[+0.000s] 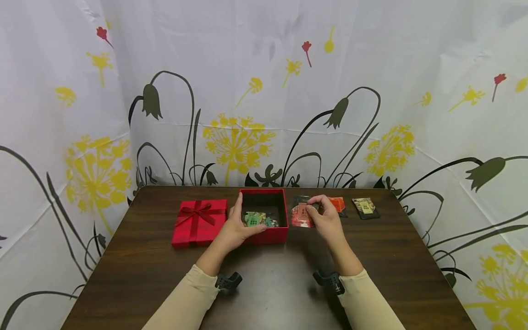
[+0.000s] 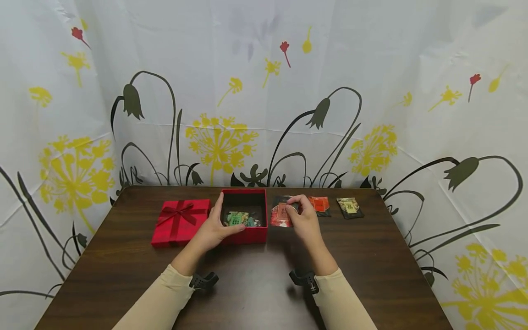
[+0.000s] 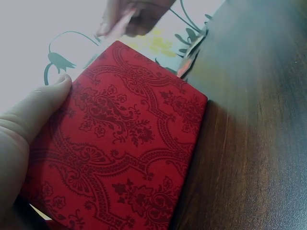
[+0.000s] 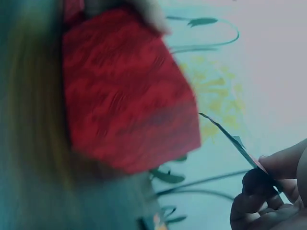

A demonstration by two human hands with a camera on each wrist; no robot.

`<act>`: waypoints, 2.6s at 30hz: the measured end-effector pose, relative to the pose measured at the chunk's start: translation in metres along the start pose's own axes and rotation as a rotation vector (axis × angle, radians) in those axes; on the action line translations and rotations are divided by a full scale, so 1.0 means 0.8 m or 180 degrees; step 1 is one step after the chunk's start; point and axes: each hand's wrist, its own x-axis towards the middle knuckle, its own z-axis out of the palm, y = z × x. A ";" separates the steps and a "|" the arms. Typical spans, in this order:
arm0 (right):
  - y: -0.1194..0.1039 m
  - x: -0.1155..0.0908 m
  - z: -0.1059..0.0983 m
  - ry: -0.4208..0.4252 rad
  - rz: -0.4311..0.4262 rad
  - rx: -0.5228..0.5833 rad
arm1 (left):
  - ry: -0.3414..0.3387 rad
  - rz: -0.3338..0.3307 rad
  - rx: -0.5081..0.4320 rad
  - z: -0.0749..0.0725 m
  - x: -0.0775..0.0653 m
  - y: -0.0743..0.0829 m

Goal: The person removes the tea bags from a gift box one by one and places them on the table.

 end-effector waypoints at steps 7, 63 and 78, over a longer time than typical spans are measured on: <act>0.039 -0.009 -0.016 0.0219 0.0038 -0.0352 | 0.0010 -0.0032 0.0006 -0.002 -0.003 -0.002; 0.120 0.004 -0.050 -0.0520 -0.0019 -0.1456 | -0.0003 -0.0077 0.0061 -0.001 0.001 0.005; 0.125 0.005 -0.051 -0.0288 0.0037 -0.1301 | 0.0014 -0.0063 0.0056 0.001 0.002 0.002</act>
